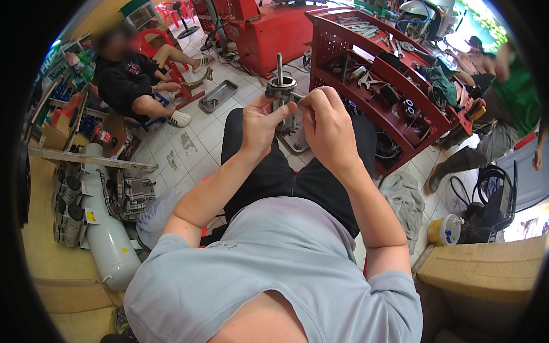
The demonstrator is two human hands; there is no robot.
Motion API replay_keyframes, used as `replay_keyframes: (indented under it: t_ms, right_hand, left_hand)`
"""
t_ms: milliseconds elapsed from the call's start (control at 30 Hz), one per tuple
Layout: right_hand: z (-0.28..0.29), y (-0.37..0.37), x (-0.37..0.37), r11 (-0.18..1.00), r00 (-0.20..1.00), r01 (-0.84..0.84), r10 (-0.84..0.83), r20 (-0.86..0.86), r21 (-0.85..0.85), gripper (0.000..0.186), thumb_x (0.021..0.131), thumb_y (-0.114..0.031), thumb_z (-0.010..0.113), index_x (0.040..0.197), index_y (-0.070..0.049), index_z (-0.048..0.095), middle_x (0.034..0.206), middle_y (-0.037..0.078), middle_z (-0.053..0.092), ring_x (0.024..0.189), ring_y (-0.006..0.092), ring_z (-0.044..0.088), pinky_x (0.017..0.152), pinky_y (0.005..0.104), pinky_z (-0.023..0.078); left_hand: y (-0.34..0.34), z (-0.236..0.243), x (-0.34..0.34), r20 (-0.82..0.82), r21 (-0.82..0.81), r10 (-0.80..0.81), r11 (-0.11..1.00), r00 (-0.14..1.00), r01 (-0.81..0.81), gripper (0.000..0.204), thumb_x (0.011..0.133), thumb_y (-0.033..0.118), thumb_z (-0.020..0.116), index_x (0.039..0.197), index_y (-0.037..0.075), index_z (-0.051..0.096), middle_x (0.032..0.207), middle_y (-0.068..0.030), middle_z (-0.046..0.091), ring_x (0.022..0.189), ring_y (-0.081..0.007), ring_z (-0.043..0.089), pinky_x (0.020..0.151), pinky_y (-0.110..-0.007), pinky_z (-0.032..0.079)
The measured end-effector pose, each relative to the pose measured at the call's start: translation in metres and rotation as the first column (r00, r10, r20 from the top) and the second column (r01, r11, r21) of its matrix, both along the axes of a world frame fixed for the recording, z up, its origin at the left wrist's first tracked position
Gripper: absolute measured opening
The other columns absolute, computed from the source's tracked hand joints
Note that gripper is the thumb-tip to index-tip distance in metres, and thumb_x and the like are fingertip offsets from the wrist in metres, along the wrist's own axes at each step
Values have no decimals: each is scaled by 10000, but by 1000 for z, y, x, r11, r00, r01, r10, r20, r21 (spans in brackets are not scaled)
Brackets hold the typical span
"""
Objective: The person sits on a low stool in a workshop and uses a small wrench to tighten bolts on a cylindrical mechanical component held in their lap. They repeatedly adjust the component's position and rotate the wrench to secure the fasteners.
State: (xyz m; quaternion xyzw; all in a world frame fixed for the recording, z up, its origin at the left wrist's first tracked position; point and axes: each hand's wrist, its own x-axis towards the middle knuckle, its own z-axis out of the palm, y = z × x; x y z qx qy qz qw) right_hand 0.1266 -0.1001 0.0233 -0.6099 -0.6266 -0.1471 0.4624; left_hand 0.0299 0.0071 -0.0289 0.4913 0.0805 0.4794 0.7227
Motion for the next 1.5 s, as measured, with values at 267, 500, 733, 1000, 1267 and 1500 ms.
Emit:
replay_keyframes:
  t_ms: [267,500,733,1000,1267,1500]
  right_hand:
    - [-9,16,18,998,982,-5,16,-190,56,181,874,-30,560,1052,0,578,877,114,597,718,223,599,647,335,483]
    - [-73,106,92,969,-90,-168,168,-982,181,209,971,-191,396,1014,-17,502,814,85,589,695,206,604,611,334,488]
    - [-148,187,143,971,-248,-131,164,-955,201,228,943,-157,370,890,-20,545,784,102,587,646,222,571,553,339,460]
    - [-184,234,170,990,-389,9,136,-911,144,253,892,-43,291,969,88,494,861,184,595,703,283,596,627,407,521]
    - [-253,285,205,990,-445,135,93,-891,36,233,859,-11,304,930,100,497,881,184,589,748,292,607,686,419,537]
    - [-306,311,206,988,-548,105,-37,-836,-112,274,889,-56,282,966,96,497,926,189,580,812,304,596,746,424,531]
  left_hand:
    - [10,-9,-1,-4,-45,-3,999,1000,3,239,775,-39,706,1001,18,650,911,-11,637,828,-63,578,735,-206,460]
    - [56,-27,51,-129,-52,22,998,991,-29,178,784,33,717,951,12,658,900,-22,666,805,-84,598,744,-223,457]
    - [111,-80,114,-380,270,199,958,903,-97,164,740,88,765,859,9,685,784,-30,677,639,-50,568,576,-207,451]
    - [157,-128,150,-452,600,463,790,762,-124,257,677,162,740,864,-8,696,949,-101,674,746,-190,626,691,-287,487]
    - [209,-179,183,-560,576,405,818,723,-12,256,713,225,729,877,30,711,1055,-150,655,794,-275,646,721,-330,495]
    - [241,-242,201,-702,477,332,876,630,70,266,759,273,706,909,54,716,1115,-180,627,903,-330,638,792,-359,498]
